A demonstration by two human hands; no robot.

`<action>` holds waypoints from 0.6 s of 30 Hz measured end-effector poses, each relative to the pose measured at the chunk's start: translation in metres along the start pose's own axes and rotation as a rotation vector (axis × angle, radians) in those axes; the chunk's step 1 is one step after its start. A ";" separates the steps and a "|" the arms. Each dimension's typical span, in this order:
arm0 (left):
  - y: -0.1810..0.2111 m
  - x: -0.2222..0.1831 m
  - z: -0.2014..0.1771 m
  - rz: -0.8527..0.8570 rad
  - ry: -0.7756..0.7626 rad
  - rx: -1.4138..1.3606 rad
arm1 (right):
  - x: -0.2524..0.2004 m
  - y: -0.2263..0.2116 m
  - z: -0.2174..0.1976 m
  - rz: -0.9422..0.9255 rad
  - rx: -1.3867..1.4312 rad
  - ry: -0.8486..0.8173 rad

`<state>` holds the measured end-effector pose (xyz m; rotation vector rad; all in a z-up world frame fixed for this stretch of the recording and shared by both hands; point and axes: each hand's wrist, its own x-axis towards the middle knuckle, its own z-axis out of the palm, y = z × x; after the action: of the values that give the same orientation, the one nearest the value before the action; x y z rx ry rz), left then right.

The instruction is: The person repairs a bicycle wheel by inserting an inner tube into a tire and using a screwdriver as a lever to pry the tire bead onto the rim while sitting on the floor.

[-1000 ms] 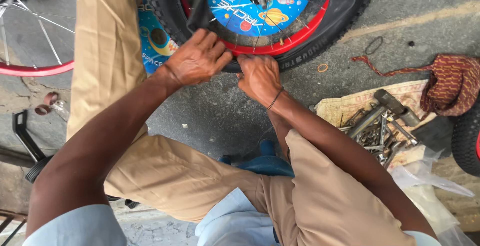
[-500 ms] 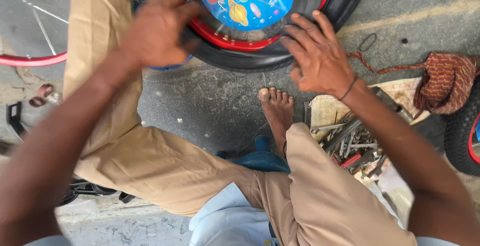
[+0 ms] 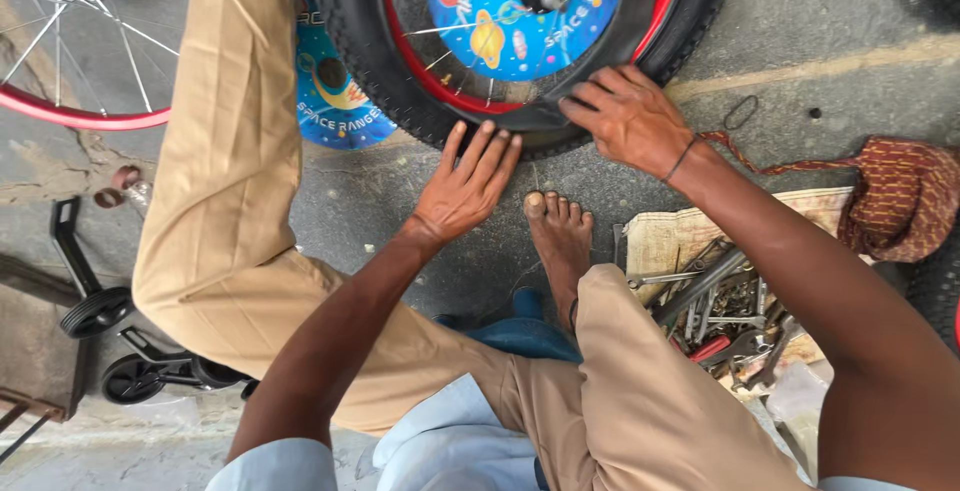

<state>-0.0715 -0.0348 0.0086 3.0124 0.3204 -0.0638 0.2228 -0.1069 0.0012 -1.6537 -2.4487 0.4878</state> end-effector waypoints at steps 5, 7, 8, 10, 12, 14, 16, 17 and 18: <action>0.014 0.008 0.004 -0.060 0.046 0.064 | -0.007 -0.008 0.011 0.049 0.099 -0.023; 0.011 0.013 0.004 -0.099 0.048 0.138 | -0.006 -0.030 0.010 0.043 -0.035 -0.018; 0.009 0.016 0.005 -0.129 0.037 0.144 | -0.008 -0.037 0.009 0.038 -0.169 -0.019; 0.008 0.021 0.007 -0.160 0.022 0.151 | -0.005 -0.039 0.012 0.054 -0.162 -0.002; 0.009 0.021 0.009 -0.178 0.010 0.172 | -0.004 -0.040 0.020 0.071 -0.146 0.012; 0.005 0.022 0.006 -0.195 0.052 0.073 | -0.005 -0.032 0.026 0.051 -0.107 0.044; 0.001 0.028 0.007 -0.203 0.111 -0.021 | -0.005 -0.029 0.031 0.063 -0.042 -0.083; 0.000 0.031 0.009 -0.201 0.147 -0.079 | -0.003 -0.026 0.034 0.067 0.027 -0.211; 0.003 0.029 0.007 -0.208 0.166 -0.143 | -0.003 -0.028 0.037 0.070 0.035 -0.215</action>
<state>-0.0432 -0.0328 0.0008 2.8375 0.6259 0.1847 0.1889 -0.1262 -0.0232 -1.7620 -2.5171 0.7502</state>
